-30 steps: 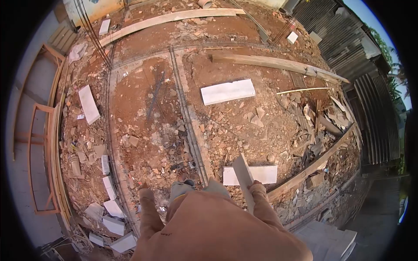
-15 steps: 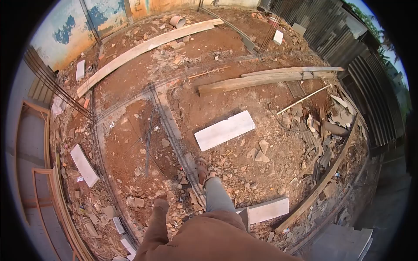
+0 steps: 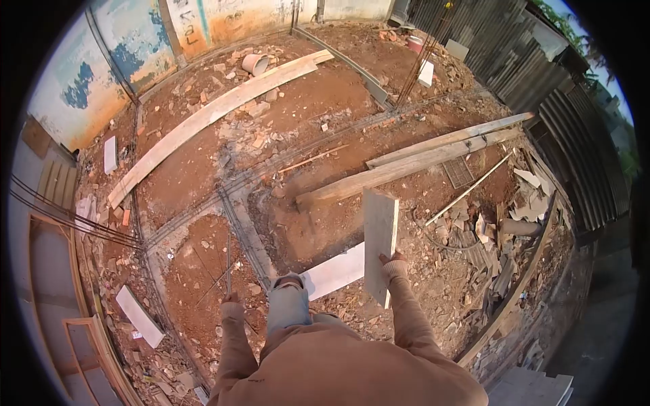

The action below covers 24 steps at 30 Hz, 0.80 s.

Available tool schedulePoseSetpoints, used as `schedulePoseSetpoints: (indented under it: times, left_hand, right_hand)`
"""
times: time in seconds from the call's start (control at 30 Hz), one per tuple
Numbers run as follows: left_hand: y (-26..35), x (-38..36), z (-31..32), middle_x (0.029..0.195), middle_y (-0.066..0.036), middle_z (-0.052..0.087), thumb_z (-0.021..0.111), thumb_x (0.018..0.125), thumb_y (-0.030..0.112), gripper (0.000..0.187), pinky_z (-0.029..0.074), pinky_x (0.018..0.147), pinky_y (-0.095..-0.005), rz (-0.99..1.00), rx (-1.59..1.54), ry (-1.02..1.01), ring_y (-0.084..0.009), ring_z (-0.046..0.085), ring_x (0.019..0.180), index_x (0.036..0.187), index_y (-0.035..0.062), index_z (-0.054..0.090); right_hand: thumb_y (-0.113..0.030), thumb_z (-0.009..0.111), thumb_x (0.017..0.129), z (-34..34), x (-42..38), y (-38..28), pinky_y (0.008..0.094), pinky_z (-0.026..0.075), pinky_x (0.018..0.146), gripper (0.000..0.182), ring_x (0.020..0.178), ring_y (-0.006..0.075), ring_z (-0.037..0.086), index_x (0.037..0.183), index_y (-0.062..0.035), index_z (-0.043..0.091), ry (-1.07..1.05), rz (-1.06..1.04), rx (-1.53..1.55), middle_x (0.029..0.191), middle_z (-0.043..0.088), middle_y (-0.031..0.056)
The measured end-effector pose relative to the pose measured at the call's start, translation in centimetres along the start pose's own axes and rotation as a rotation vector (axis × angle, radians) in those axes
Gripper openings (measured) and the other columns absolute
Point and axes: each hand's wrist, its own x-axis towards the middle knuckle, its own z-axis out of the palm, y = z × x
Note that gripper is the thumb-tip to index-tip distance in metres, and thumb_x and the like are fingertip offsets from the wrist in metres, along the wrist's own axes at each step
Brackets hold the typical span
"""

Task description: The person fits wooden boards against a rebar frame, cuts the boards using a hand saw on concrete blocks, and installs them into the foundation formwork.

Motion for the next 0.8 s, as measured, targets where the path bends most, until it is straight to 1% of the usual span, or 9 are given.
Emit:
schedulePoseSetpoints:
  times: [0.07, 0.17, 0.23, 0.3, 0.33, 0.37, 0.47, 0.73, 0.8]
  left_hand:
    - [-1.0, 5.3, 1.0, 0.069, -0.001, 0.057, 0.067, 0.093, 0.020, 0.017, 0.047, 0.059, -0.0334, 0.141, 0.084, -0.009, -0.0163, 0.058, 0.068, 0.080, 0.0121, 0.061]
    - [-1.0, 9.6, 5.3, 0.077, -0.003, 0.061, 0.064, 0.093, 0.022, 0.012, 0.048, 0.065, -0.0338, 0.104, 0.499, -0.066, -0.0186, 0.060, 0.075, 0.086, 0.0126, 0.063]
    - [-0.8, 12.9, 9.2, 0.082, -0.005, 0.063, 0.062, 0.093, 0.023, 0.012, 0.049, 0.069, -0.0340, 0.125, 1.026, -0.231, -0.0201, 0.062, 0.080, 0.089, 0.0129, 0.064]
    - [0.2, 16.1, 13.4, 0.088, -0.006, 0.065, 0.060, 0.094, 0.025, 0.013, 0.051, 0.073, -0.0342, 0.198, 1.530, -0.496, -0.0216, 0.063, 0.085, 0.093, 0.0132, 0.066]
    - [1.5, 17.1, 15.5, 0.090, -0.006, 0.066, 0.059, 0.094, 0.025, 0.014, 0.051, 0.075, -0.0344, 0.189, 1.651, -0.590, -0.0223, 0.064, 0.088, 0.095, 0.0134, 0.067]
    - [3.0, 18.1, 17.2, 0.093, -0.007, 0.067, 0.058, 0.094, 0.026, 0.016, 0.052, 0.077, -0.0345, 0.170, 1.727, -0.663, -0.0231, 0.065, 0.090, 0.097, 0.0136, 0.067]
    - [7.9, 20.8, 21.6, 0.101, -0.009, 0.070, 0.055, 0.095, 0.028, 0.022, 0.054, 0.082, -0.0348, 0.176, 1.836, -0.749, -0.0253, 0.067, 0.098, 0.103, 0.0140, 0.070]
    - [33.0, 37.5, 41.9, 0.105, -0.009, 0.073, 0.059, 0.092, 0.021, 0.025, 0.055, 0.085, -0.0371, 0.520, 1.255, -0.331, -0.0261, 0.070, 0.098, 0.110, 0.0077, 0.071]
    - [36.7, 45.5, 47.1, 0.100, -0.007, 0.072, 0.064, 0.093, 0.019, 0.022, 0.055, 0.079, -0.0348, 0.314, 0.631, -0.326, -0.0219, 0.068, 0.092, 0.110, 0.0069, 0.070]
  right_hand:
    - [-0.034, 0.082, 0.081, 0.6, 6.0, -2.7, 0.0424, 0.057, 0.085, 0.050, 0.099, 0.0335, 0.073, 0.117, -0.0012, 0.070, -0.019, 0.029, 0.414, 0.109, 0.074, 0.0195]
    - [-0.035, 0.082, 0.081, 3.8, 14.5, -3.6, 0.0413, 0.057, 0.085, 0.050, 0.097, 0.0321, 0.073, 0.115, 0.0000, 0.071, -0.047, -0.020, 0.462, 0.108, 0.074, 0.0196]
    - [-0.023, 0.085, 0.081, 3.5, 16.4, -7.1, 0.0395, 0.057, 0.082, 0.046, 0.094, 0.0271, 0.073, 0.115, 0.0035, 0.070, -0.093, 0.052, 0.313, 0.107, 0.075, 0.0174]
    - [-0.024, 0.083, 0.083, 4.0, 17.5, -8.4, 0.0414, 0.056, 0.086, 0.044, 0.102, 0.0316, 0.071, 0.119, -0.0020, 0.069, -0.114, 0.086, 0.128, 0.112, 0.074, 0.0167]
    - [-0.026, 0.082, 0.083, 5.1, 18.9, -7.7, 0.0410, 0.055, 0.091, 0.048, 0.112, 0.0342, 0.067, 0.123, -0.0062, 0.066, -0.141, 0.213, 0.044, 0.117, 0.071, 0.0177]
    - [-0.031, 0.084, 0.078, -1.0, 15.8, -15.2, 0.0414, 0.054, 0.096, 0.056, 0.119, 0.0364, 0.064, 0.126, -0.0082, 0.064, -0.257, 0.344, -0.090, 0.122, 0.068, 0.0187]
    - [-0.037, 0.073, 0.077, -2.1, 19.6, -14.9, 0.0413, 0.052, 0.101, 0.054, 0.122, 0.0365, 0.063, 0.122, -0.0087, 0.068, -0.484, 0.300, -0.559, 0.123, 0.068, 0.0208]
    - [-0.027, 0.069, 0.078, -10.7, 26.1, -20.9, 0.0460, 0.053, 0.095, 0.052, 0.118, 0.0330, 0.066, 0.125, -0.0038, 0.067, -0.476, 0.548, -0.357, 0.119, 0.069, 0.0243]
    - [-0.029, 0.070, 0.078, -10.6, 29.2, -21.4, 0.0459, 0.054, 0.094, 0.051, 0.115, 0.0334, 0.067, 0.123, -0.0040, 0.067, -0.475, 0.580, -0.340, 0.117, 0.070, 0.0238]
